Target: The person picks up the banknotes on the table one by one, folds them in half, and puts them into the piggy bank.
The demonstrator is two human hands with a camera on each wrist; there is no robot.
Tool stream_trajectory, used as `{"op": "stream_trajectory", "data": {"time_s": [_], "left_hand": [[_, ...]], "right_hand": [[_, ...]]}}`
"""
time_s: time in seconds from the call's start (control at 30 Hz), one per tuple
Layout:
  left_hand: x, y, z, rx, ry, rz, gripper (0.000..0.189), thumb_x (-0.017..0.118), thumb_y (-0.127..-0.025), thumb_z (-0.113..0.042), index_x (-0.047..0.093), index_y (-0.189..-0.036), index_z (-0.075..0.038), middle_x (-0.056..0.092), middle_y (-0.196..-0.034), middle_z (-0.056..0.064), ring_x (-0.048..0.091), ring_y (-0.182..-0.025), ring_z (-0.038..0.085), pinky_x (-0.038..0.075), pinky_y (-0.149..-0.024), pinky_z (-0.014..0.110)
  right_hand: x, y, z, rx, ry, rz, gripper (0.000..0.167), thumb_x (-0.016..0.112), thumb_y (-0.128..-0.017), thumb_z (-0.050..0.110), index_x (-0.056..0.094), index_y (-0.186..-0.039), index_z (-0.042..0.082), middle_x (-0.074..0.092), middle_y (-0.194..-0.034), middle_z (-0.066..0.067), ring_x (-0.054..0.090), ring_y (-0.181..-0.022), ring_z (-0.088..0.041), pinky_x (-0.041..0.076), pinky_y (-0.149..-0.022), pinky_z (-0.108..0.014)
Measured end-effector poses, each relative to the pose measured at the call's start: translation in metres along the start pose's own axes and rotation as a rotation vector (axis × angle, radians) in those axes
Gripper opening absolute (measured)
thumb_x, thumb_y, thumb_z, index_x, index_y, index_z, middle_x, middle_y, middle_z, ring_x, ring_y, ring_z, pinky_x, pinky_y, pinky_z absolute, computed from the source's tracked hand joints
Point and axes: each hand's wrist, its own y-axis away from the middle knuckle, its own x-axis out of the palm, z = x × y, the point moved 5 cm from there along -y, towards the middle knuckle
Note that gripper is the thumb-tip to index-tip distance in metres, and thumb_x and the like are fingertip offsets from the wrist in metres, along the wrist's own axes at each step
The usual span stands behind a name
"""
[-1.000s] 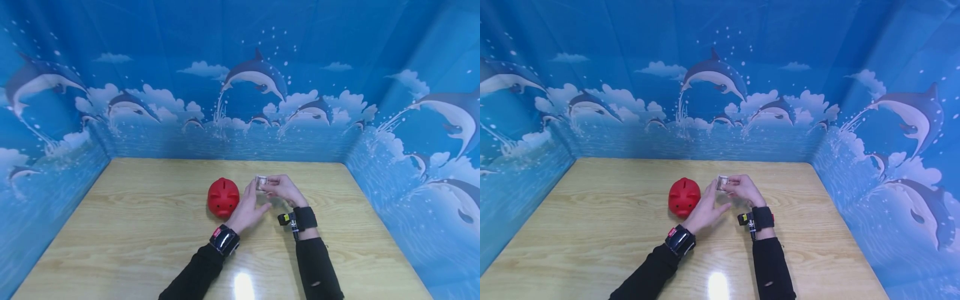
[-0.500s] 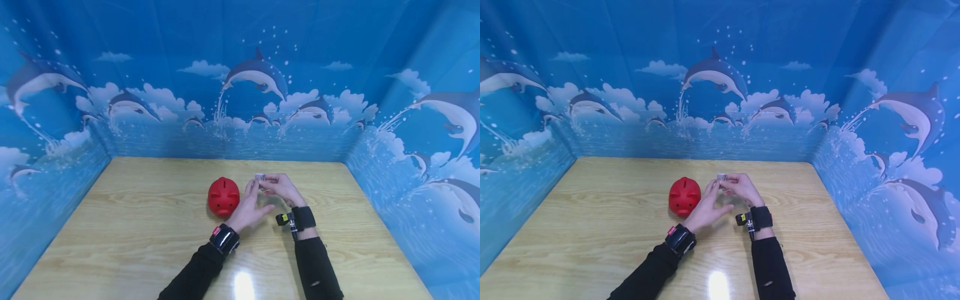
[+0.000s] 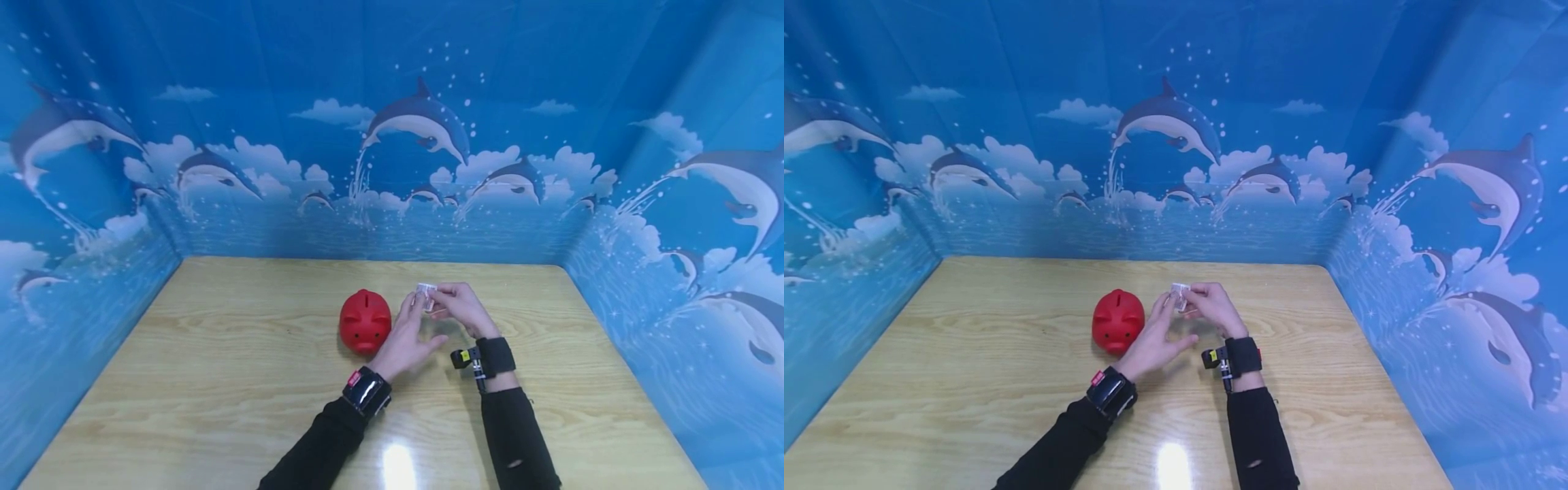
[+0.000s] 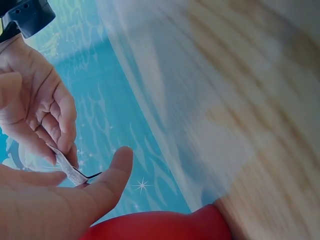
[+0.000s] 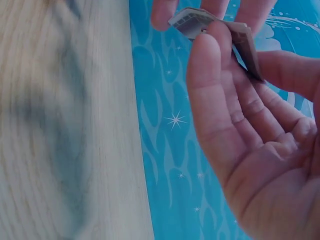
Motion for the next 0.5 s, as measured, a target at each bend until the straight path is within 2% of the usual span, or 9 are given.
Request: {"op": "stream_trajectory", "data": {"time_s": [0.1, 0.27, 0.4, 0.5], "left_hand": [[-0.0001, -0.0005, 0.0006, -0.010, 0.000, -0.015, 0.098, 0.070, -0.089, -0.040, 0.005, -0.159, -0.017, 0.011, -0.165, 0.007, 0.030, -0.145, 0.029, 0.038, -0.110, 0.053], [-0.0006, -0.0011, 0.0029, -0.056, 0.024, -0.024, 0.093, 0.065, -0.093, -0.039, 0.003, -0.159, -0.016, 0.015, -0.164, 0.009, 0.033, -0.144, 0.030, 0.039, -0.110, 0.052], [-0.0033, -0.0020, 0.0035, -0.056, 0.072, -0.040, 0.082, 0.056, -0.099, -0.033, 0.004, -0.158, -0.013, 0.018, -0.163, 0.014, 0.033, -0.144, 0.031, 0.037, -0.112, 0.051], [-0.0051, -0.0021, 0.0040, -0.055, 0.088, -0.056, 0.073, 0.049, -0.103, -0.029, 0.007, -0.158, -0.008, 0.022, -0.160, 0.019, 0.034, -0.143, 0.033, 0.036, -0.113, 0.050]], "right_hand": [[0.0000, 0.0008, 0.0002, -0.001, 0.010, -0.009, 0.033, 0.057, -0.099, 0.013, 0.060, -0.124, -0.007, 0.071, -0.099, -0.015, 0.071, -0.079, -0.022, 0.059, -0.081, -0.042], [0.0010, 0.0023, 0.0020, -0.028, 0.054, -0.004, 0.035, 0.058, -0.098, 0.010, 0.057, -0.130, -0.005, 0.068, -0.111, -0.025, 0.071, -0.083, -0.025, 0.055, -0.087, -0.052], [0.0008, 0.0029, 0.0041, -0.045, 0.104, -0.009, 0.034, 0.059, -0.097, 0.009, 0.057, -0.129, -0.003, 0.069, -0.112, -0.026, 0.070, -0.086, -0.024, 0.057, -0.084, -0.050], [-0.0009, 0.0031, 0.0053, -0.054, 0.143, -0.024, 0.033, 0.061, -0.096, 0.010, 0.059, -0.126, -0.002, 0.070, -0.109, -0.024, 0.069, -0.087, -0.023, 0.058, -0.077, -0.043]]}}
